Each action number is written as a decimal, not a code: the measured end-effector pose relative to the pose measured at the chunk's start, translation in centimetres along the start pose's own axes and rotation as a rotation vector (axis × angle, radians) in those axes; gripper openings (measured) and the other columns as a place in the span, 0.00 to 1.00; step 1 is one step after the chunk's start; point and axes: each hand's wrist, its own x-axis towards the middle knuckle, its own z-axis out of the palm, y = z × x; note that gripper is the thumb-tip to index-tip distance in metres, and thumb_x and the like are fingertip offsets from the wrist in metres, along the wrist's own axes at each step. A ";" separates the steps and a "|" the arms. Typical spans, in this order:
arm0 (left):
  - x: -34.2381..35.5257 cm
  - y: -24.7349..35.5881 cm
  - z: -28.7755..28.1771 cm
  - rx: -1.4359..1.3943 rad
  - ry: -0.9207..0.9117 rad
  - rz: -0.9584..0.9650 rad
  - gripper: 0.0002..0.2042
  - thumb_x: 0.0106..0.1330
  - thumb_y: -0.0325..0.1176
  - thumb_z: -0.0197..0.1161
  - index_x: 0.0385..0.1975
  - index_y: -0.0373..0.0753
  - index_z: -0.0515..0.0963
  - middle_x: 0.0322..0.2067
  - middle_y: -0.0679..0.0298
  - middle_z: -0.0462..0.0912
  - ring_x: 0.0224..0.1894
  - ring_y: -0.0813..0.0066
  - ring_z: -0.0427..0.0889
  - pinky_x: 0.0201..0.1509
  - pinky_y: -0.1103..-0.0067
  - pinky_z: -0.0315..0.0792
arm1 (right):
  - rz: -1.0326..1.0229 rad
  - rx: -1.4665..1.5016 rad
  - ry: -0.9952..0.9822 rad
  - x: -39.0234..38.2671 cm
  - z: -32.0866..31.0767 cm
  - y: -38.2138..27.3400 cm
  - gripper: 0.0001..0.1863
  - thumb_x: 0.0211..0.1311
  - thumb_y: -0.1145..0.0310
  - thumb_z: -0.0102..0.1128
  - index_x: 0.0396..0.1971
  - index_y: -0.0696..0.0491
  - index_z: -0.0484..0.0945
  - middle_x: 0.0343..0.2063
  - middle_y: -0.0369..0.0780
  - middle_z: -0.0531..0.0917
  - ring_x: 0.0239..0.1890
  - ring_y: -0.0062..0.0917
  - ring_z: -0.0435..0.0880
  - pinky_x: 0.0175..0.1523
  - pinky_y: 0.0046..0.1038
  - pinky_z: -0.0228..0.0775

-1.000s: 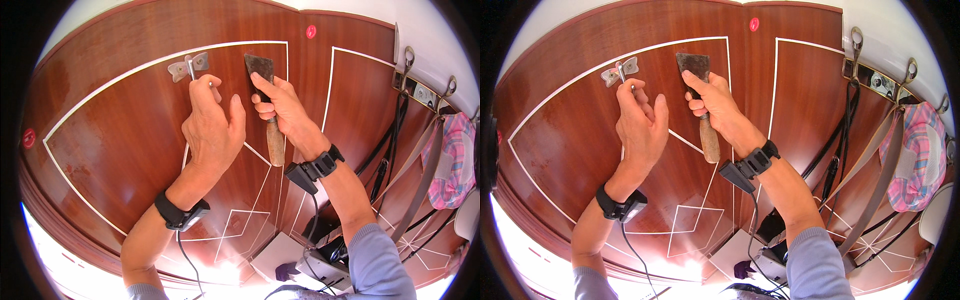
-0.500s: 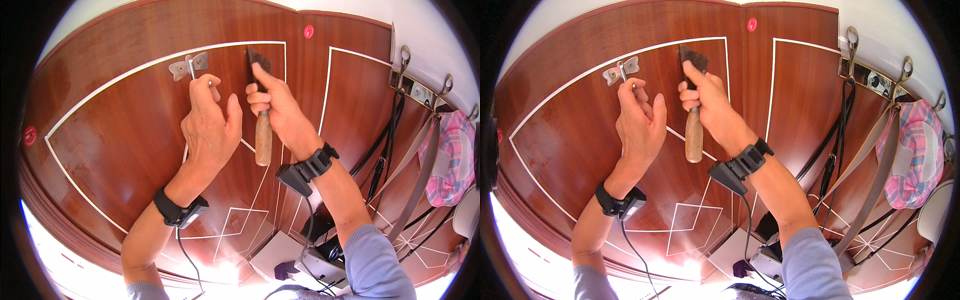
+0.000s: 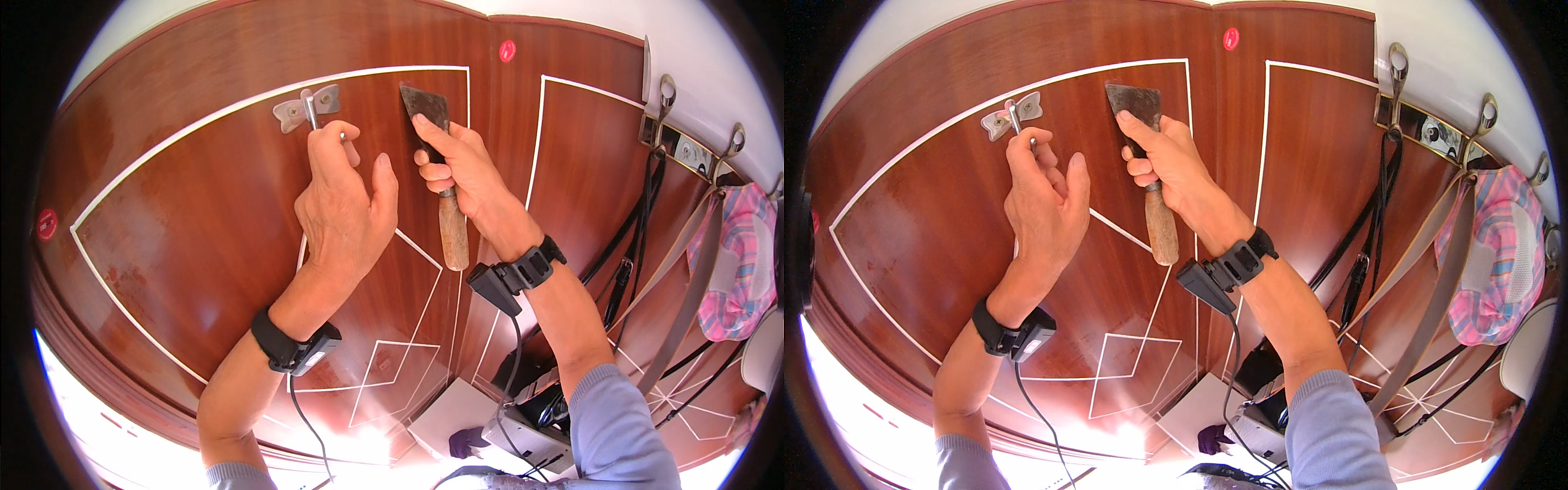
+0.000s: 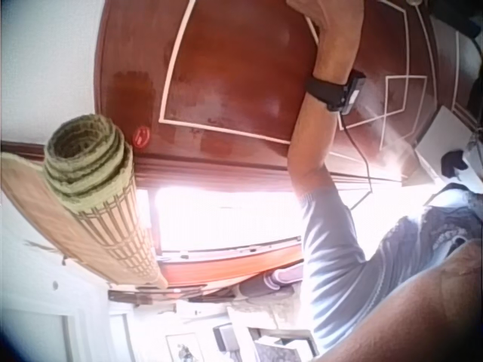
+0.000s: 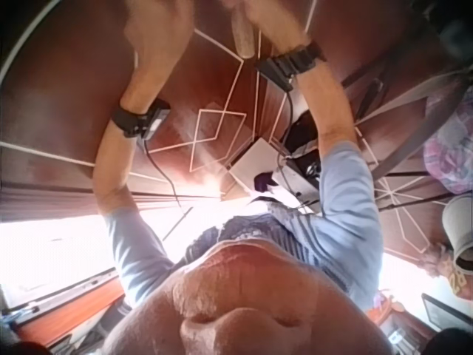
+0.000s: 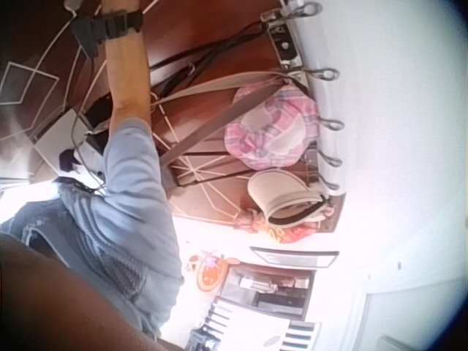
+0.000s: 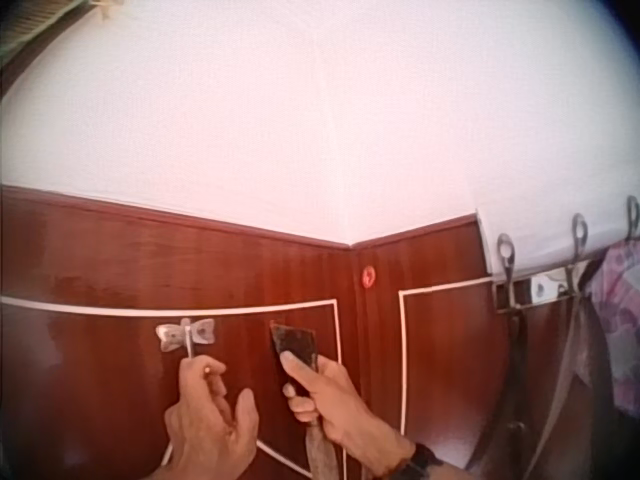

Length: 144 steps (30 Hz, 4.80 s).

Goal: The person scrapes material from a door surface using a scraper and wipes the area with a purple cloth.

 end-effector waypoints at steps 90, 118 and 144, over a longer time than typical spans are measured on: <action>0.0 0.1 0.2 -0.003 0.026 0.016 0.13 0.65 0.29 0.51 0.46 0.34 0.59 0.24 0.60 0.67 0.21 0.74 0.67 0.27 0.77 0.65 | -0.186 -0.804 -0.116 2.5 -2.1 -2.5 0.26 0.54 0.46 0.61 0.25 0.59 0.71 0.14 0.35 0.69 0.14 0.15 0.67 0.16 0.18 0.57; -0.1 -0.1 0.4 0.008 0.018 -0.007 0.14 0.62 0.28 0.53 0.46 0.35 0.60 0.22 0.64 0.66 0.19 0.79 0.66 0.24 0.81 0.64 | -0.072 -0.132 0.048 1.1 -1.7 -1.1 0.14 0.64 0.60 0.52 0.27 0.56 0.68 0.18 0.39 0.72 0.12 0.13 0.65 0.13 0.15 0.48; 0.0 -0.4 0.3 0.029 0.056 0.027 0.14 0.62 0.28 0.54 0.45 0.36 0.60 0.22 0.63 0.67 0.18 0.76 0.68 0.23 0.79 0.65 | -0.079 -0.081 0.068 0.7 -0.7 -0.2 0.14 0.64 0.60 0.51 0.27 0.56 0.67 0.17 0.38 0.72 0.12 0.14 0.64 0.13 0.16 0.48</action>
